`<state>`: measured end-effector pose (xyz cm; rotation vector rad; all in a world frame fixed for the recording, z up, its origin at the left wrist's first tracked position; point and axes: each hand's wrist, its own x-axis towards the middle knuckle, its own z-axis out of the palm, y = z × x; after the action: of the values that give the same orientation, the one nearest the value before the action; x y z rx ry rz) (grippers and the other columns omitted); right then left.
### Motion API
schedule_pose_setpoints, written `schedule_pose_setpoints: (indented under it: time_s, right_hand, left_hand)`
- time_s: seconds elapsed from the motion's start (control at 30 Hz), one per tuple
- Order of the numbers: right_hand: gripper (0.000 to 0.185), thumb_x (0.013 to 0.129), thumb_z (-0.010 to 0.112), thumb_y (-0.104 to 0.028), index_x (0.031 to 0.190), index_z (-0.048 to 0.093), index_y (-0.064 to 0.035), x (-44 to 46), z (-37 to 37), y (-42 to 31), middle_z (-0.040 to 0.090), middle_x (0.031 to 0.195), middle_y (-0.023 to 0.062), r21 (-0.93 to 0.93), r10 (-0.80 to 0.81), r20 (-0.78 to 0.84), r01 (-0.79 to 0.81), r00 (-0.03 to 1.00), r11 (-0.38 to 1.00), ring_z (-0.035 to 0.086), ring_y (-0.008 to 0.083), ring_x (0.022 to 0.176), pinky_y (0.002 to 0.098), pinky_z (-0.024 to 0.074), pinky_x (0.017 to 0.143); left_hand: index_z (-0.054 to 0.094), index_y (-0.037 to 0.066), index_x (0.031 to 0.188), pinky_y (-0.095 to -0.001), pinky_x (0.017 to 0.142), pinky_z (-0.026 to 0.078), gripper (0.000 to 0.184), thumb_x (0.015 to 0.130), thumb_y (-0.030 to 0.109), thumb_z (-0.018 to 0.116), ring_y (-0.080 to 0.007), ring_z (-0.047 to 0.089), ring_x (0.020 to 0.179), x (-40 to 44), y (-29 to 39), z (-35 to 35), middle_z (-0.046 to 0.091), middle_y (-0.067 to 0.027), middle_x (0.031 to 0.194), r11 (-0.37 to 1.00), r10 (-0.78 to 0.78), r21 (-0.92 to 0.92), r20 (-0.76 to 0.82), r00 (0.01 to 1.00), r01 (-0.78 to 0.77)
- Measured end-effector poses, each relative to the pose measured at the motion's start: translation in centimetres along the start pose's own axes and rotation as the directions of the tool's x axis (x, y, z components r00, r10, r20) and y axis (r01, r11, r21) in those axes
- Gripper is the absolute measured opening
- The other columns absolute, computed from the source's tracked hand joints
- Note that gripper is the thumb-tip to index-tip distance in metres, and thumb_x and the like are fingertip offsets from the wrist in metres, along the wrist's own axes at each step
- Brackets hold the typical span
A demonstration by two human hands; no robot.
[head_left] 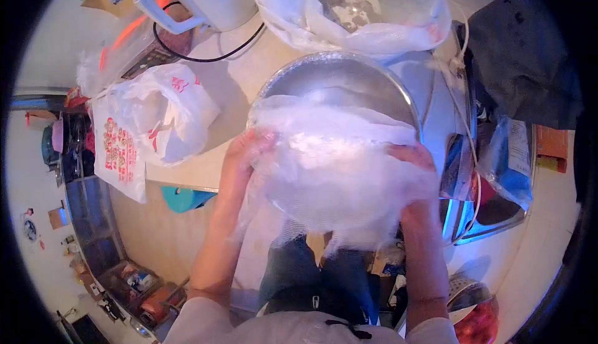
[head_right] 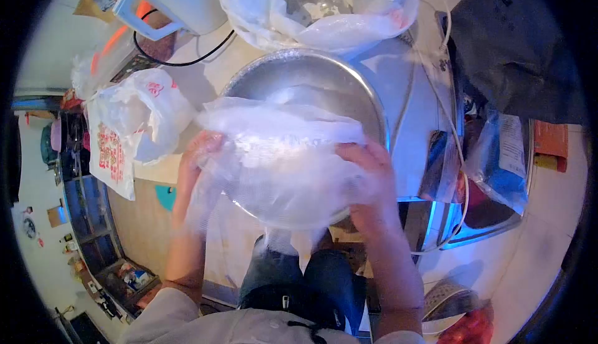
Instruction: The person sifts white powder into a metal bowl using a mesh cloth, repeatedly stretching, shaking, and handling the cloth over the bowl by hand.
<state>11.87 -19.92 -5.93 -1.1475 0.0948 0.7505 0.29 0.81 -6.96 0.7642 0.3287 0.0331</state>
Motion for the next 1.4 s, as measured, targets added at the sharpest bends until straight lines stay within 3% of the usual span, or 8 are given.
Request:
schedule_pose_setpoints:
  time_s: [0.07,0.2,0.3,0.33,0.47,1.0,1.37,1.4]
  right_hand:
    - [0.027,0.074,0.044,-0.015,0.095,0.047,0.0028,0.9,-2.6,3.7,0.053,0.081,0.0109,-0.584,-0.405,0.148,0.411,0.902,0.701,0.053,0.0187,0.076,0.0300,0.0434,0.070]
    - [0.021,0.071,0.047,-0.011,0.087,0.053,0.0022,-0.6,0.9,-1.3,0.052,0.089,0.0104,0.281,-0.052,-0.126,0.086,0.991,0.956,0.052,0.0196,0.076,0.0267,0.0415,0.069]
    - [0.024,0.072,0.043,-0.007,0.093,0.050,0.0022,1.4,0.1,1.5,0.052,0.092,0.0135,-0.052,0.005,0.077,-0.001,0.997,0.999,0.053,0.0217,0.081,0.0301,0.0435,0.072]
    - [0.025,0.072,0.042,-0.006,0.095,0.049,0.0023,1.3,-0.3,2.0,0.055,0.086,0.0118,-0.470,-0.355,0.099,0.358,0.930,0.807,0.055,0.0196,0.076,0.0279,0.0446,0.069]
    - [0.021,0.072,0.044,-0.007,0.089,0.054,0.0012,-0.1,0.4,-1.8,0.055,0.084,0.0085,0.158,-0.028,-0.165,0.055,0.986,0.986,0.053,0.0150,0.067,0.0210,0.0417,0.062]
    - [0.024,0.072,0.045,-0.008,0.094,0.051,0.0005,1.4,1.4,2.4,0.056,0.080,0.0083,0.150,0.035,0.042,-0.041,0.999,0.988,0.054,0.0139,0.075,0.0259,0.0437,0.067]
    - [0.022,0.071,0.048,-0.008,0.092,0.050,-0.0002,0.6,0.7,3.1,0.054,0.080,0.0071,0.072,-0.030,-0.148,0.041,0.988,0.997,0.053,0.0131,0.069,0.0227,0.0428,0.061]
    - [0.022,0.071,0.049,-0.008,0.091,0.050,-0.0003,0.4,0.1,2.5,0.054,0.080,0.0072,0.114,-0.014,-0.247,0.044,0.969,0.992,0.053,0.0132,0.068,0.0224,0.0427,0.060]
  left_hand:
    - [0.049,0.000,0.094,-0.0216,0.067,0.040,0.023,0.073,0.011,0.047,-0.0105,0.050,0.074,-0.2,-1.1,2.2,0.054,-0.0041,0.081,0.981,0.060,0.192,-0.265,0.962,-0.009]
    - [0.050,0.000,0.094,-0.0215,0.068,0.040,0.024,0.071,0.009,0.048,-0.0119,0.051,0.075,0.3,-1.1,1.7,0.054,-0.0042,0.083,0.925,0.198,0.371,-0.289,0.937,-0.082]
    - [0.051,0.000,0.094,-0.0220,0.067,0.041,0.025,0.072,0.011,0.048,-0.0117,0.051,0.076,-0.5,-0.5,-0.2,0.054,-0.0052,0.084,0.942,0.200,0.324,-0.327,0.924,-0.090]
    - [0.051,0.000,0.095,-0.0223,0.066,0.041,0.025,0.072,0.011,0.048,-0.0118,0.051,0.076,-0.6,-0.3,-0.3,0.054,-0.0056,0.085,0.942,0.181,0.328,-0.326,0.928,-0.068]
    - [0.045,-0.003,0.100,-0.0277,0.073,0.041,0.036,0.069,0.013,0.047,-0.0174,0.050,0.084,0.9,-3.9,0.3,0.052,-0.0106,0.094,0.993,0.055,0.119,-0.379,0.924,-0.010]
    - [0.050,-0.001,0.092,-0.0188,0.047,0.039,0.021,0.075,0.011,0.047,-0.0074,0.049,0.057,-1.8,0.4,3.5,0.053,-0.0034,0.073,0.862,0.341,0.506,-0.565,0.751,-0.010]
    - [0.047,-0.002,0.097,-0.0200,0.056,0.043,0.027,0.071,0.006,0.044,-0.0137,0.052,0.066,-1.4,-0.8,2.0,0.053,-0.0082,0.083,0.925,0.178,0.377,-0.527,0.831,0.041]
    - [0.047,-0.003,0.095,-0.0193,0.058,0.041,0.027,0.070,0.005,0.045,-0.0124,0.051,0.067,-0.3,-1.1,3.4,0.054,-0.0063,0.080,0.997,0.078,0.026,-0.440,0.895,-0.075]
